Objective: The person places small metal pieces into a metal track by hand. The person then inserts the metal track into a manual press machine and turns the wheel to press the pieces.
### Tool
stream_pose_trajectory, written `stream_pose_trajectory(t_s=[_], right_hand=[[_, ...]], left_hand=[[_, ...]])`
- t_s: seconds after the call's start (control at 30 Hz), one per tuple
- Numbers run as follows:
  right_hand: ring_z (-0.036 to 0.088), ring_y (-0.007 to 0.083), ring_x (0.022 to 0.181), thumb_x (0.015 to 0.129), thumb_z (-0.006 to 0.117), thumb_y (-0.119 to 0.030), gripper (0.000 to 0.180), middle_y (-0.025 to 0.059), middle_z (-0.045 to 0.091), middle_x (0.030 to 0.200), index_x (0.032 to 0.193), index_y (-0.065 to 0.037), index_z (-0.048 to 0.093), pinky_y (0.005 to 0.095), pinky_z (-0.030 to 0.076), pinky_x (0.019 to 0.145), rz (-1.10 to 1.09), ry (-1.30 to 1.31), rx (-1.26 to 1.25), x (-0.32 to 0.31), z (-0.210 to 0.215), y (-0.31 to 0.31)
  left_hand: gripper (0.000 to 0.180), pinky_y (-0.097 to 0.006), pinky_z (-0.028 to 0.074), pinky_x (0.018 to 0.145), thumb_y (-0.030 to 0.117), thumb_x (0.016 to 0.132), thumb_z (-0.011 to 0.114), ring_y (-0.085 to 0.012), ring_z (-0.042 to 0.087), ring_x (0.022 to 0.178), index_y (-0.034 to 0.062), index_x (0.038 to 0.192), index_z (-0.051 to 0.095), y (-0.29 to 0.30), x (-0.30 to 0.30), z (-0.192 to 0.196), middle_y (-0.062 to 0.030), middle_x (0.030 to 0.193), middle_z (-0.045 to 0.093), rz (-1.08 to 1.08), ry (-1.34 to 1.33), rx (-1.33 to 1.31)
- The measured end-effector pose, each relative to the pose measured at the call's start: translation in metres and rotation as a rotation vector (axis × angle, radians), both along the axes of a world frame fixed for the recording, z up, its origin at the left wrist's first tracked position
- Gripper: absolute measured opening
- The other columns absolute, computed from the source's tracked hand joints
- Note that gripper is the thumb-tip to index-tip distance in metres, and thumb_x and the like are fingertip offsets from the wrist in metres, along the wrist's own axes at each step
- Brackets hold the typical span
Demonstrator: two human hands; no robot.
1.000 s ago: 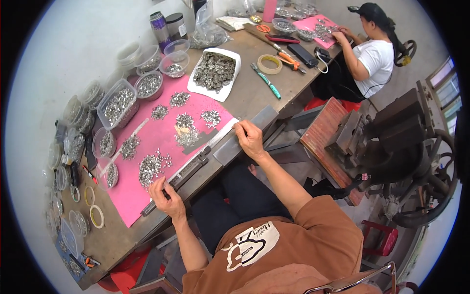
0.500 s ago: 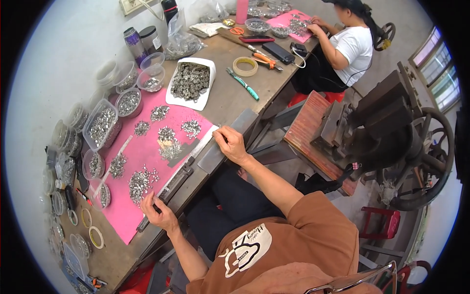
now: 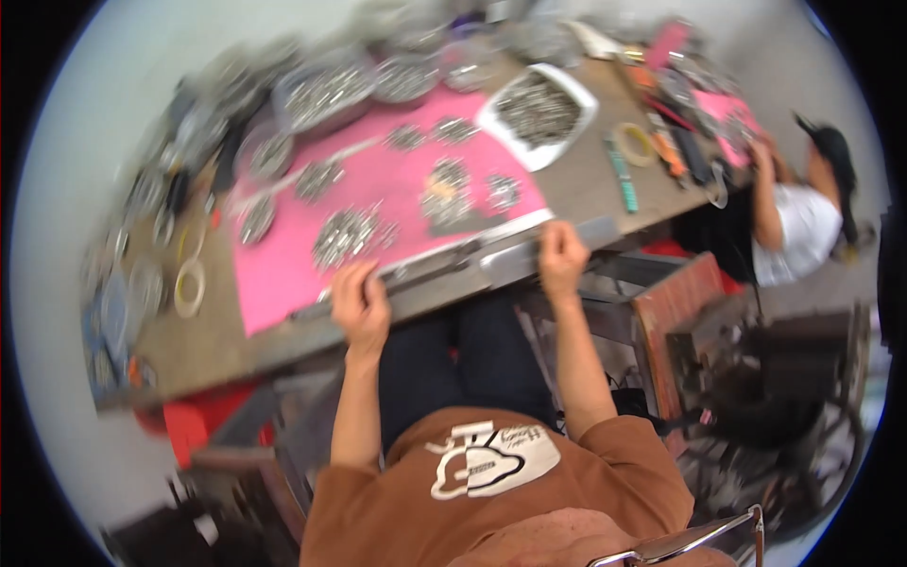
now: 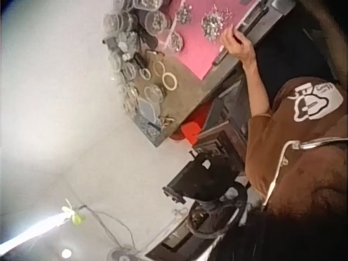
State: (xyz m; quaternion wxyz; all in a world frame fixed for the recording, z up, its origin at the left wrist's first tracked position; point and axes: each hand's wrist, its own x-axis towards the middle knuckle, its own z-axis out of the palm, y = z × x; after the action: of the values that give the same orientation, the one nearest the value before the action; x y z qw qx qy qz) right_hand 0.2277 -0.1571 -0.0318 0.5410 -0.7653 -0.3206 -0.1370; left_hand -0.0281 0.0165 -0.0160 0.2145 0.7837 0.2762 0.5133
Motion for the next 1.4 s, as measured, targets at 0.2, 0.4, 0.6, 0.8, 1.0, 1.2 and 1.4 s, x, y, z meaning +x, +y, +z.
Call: stream_pose_trajectory(t_s=[0.2, 0.4, 0.6, 0.8, 1.0, 1.2, 1.4], right_hand=[[0.061, 0.0131, 0.073, 0.099, 0.065, -0.011, 0.013, 0.0057, 0.066, 0.079, 0.096, 0.002, 0.069, 0.0282, 0.049, 0.069, 0.185, 0.118, 0.008, 0.001, 0.033, 0.021], [0.063, 0.0255, 0.085, 0.089, 0.069, -0.003, 0.012, 0.0105, 0.063, 0.087, 0.101, -0.002, 0.07, 0.0356, 0.049, 0.076, 0.767, -0.209, -0.254, -0.041, 0.068, 0.108], [0.062, 0.0333, 0.09, 0.088, 0.07, -0.011, 0.013, 0.013, 0.064, 0.091, 0.099, -0.004, 0.072, 0.0447, 0.048, 0.08, 0.796, -0.327, -0.411, -0.065, 0.053, 0.152], [0.062, 0.0341, 0.089, 0.091, 0.067, -0.013, 0.01, 0.0125, 0.064, 0.093, 0.096, -0.005, 0.068, 0.0441, 0.044, 0.081, 0.79, -0.445, -0.436, -0.059, 0.049, 0.16], [0.064, 0.0291, 0.083, 0.089, 0.067, -0.005, 0.008, 0.0133, 0.066, 0.087, 0.094, 0.001, 0.065, 0.0382, 0.049, 0.075, 0.821, -0.045, -0.371, -0.044, 0.073, 0.106], [0.063, 0.0243, 0.082, 0.088, 0.069, -0.001, 0.009, 0.0117, 0.063, 0.088, 0.096, 0.002, 0.064, 0.0344, 0.049, 0.075, 0.792, -0.072, -0.353, -0.047, 0.057, 0.071], [0.063, 0.0275, 0.085, 0.087, 0.069, 0.0, 0.009, 0.0117, 0.063, 0.09, 0.095, 0.002, 0.065, 0.035, 0.049, 0.076, 0.78, -0.145, -0.317, -0.05, 0.054, 0.071]], left_hand=[[0.02, -0.04, 0.051, 0.081, -0.007, 0.085, 0.067, -0.0312, 0.063, 0.091, 0.0023, 0.102, 0.071, 0.001, -0.001, 0.007, -0.0122, 0.097, 0.067, 0.004, -0.066, 0.002], [0.02, -0.04, 0.05, 0.082, -0.006, 0.086, 0.067, -0.0302, 0.062, 0.092, 0.0028, 0.103, 0.07, 0.002, -0.004, 0.003, -0.0107, 0.097, 0.067, 0.013, -0.08, 0.004], [0.02, -0.041, 0.05, 0.084, -0.005, 0.085, 0.067, -0.0307, 0.062, 0.092, 0.0029, 0.103, 0.07, 0.002, -0.005, 0.002, -0.011, 0.096, 0.067, 0.012, -0.117, -0.014], [0.02, -0.041, 0.05, 0.084, -0.004, 0.086, 0.067, -0.0307, 0.062, 0.09, 0.0036, 0.104, 0.07, 0.005, -0.003, 0.002, -0.0106, 0.095, 0.066, 0.023, -0.12, -0.013], [0.018, -0.041, 0.049, 0.082, -0.003, 0.086, 0.068, -0.0303, 0.062, 0.089, 0.0038, 0.103, 0.07, 0.005, -0.005, 0.0, -0.0102, 0.094, 0.067, 0.036, -0.131, -0.017], [0.018, -0.04, 0.048, 0.084, -0.003, 0.086, 0.068, -0.0293, 0.062, 0.09, 0.0047, 0.103, 0.07, 0.005, -0.003, 0.003, -0.0094, 0.094, 0.067, 0.041, -0.101, 0.013], [0.019, -0.04, 0.048, 0.084, -0.003, 0.086, 0.068, -0.0289, 0.062, 0.09, 0.0048, 0.104, 0.07, 0.006, -0.002, 0.001, -0.0091, 0.094, 0.067, 0.041, -0.09, 0.002]])
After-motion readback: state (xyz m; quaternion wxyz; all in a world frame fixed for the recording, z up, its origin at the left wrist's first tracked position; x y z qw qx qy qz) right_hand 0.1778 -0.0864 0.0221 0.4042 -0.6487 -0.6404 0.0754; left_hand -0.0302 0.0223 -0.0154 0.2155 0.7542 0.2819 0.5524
